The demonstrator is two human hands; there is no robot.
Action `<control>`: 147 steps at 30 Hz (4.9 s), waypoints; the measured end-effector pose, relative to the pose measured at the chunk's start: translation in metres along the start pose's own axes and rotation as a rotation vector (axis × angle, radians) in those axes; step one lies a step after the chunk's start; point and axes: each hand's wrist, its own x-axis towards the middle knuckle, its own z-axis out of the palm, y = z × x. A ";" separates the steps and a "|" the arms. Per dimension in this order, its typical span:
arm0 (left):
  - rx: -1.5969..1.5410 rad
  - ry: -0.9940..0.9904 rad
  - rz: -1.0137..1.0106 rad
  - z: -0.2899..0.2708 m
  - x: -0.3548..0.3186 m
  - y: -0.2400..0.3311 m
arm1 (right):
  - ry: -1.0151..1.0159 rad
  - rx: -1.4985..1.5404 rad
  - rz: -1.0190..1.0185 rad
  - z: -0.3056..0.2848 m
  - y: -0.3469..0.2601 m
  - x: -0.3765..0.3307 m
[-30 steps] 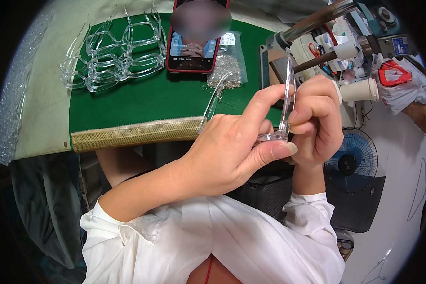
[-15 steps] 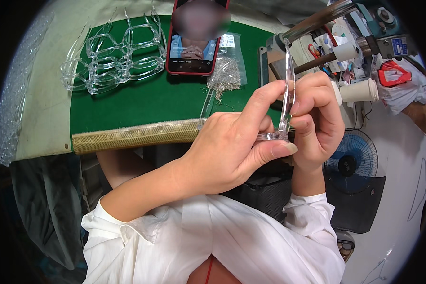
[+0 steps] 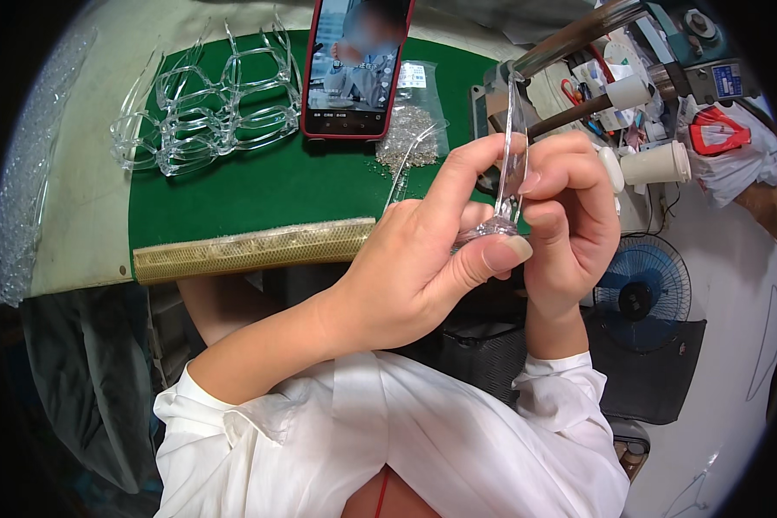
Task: The person repeatedly picks up clear eyeglass frames and small metal screws, inserts the screws into the frame hinges, and uses a tool to tighten them. The person handles the frames one at a time, inspecting and adjusting the hinges before placing them back on the table.
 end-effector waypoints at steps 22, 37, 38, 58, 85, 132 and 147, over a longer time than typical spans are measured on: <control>0.251 0.294 -0.004 -0.033 -0.029 0.053 | -0.142 -0.586 0.231 0.012 0.058 -0.058; 0.223 0.369 0.002 -0.019 -0.026 0.054 | -0.125 -0.666 0.322 0.030 0.060 -0.046; 0.174 0.315 0.125 -0.022 -0.026 0.044 | -0.119 -0.648 0.332 0.029 0.060 -0.048; 0.253 0.454 -0.042 -0.013 -0.024 0.045 | -0.097 -0.857 0.272 0.043 0.053 -0.054; 0.348 -0.162 -0.032 -0.011 -0.012 0.006 | -0.053 -0.395 -0.253 -0.010 -0.008 0.003; 0.298 -0.159 -0.025 -0.006 -0.004 0.001 | 0.043 0.223 0.221 -0.012 0.005 -0.012; 1.231 -0.099 0.304 0.019 0.076 -0.017 | 0.138 0.115 0.315 -0.080 0.013 0.001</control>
